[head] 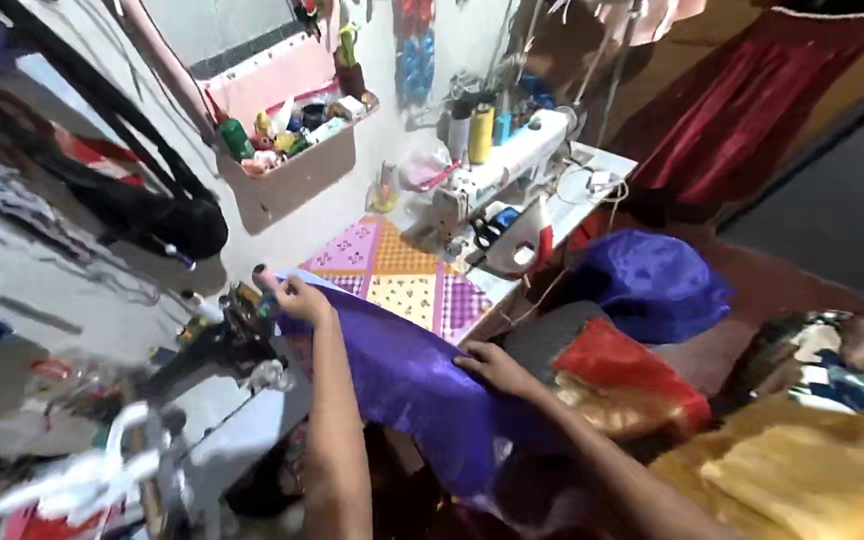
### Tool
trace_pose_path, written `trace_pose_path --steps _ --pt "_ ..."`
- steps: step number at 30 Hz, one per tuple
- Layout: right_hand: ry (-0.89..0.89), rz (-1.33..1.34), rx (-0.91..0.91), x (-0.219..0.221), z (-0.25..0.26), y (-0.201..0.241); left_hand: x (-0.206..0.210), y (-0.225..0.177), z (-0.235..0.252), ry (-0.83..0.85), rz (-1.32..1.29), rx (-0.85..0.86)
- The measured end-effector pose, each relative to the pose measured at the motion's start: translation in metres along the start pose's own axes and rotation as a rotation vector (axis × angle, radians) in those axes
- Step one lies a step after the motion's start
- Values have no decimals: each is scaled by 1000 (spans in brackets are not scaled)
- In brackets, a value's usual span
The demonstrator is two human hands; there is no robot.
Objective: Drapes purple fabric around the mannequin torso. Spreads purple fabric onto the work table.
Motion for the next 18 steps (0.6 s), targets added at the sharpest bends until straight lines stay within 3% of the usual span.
trace_pose_path --steps 3,5,8,10,12,16,18 --pt "-55 150 113 -6 76 21 104 24 53 221 -15 0" --pt "-92 229 215 -8 129 29 159 46 74 480 -103 -31" --pt "-156 192 316 -11 195 22 195 74 69 790 -75 35" --pt "-158 126 344 -11 222 9 177 92 46 833 78 151" --pt "-127 99 365 -14 235 -1 138 112 22 738 251 142" --pt "-66 121 401 -22 218 -15 49 151 -15 515 446 -165" --pt "-22 117 443 -29 198 -22 29 152 -17 506 432 -319"
Point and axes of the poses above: each hand's wrist, its own z-axis towards the middle knuckle, its own x-axis out of the palm, y = z × x, the point moved 2 cm from there along z, towards the middle knuckle, and after that the axes turned 15 degrees about x, right-handed, at the moved point
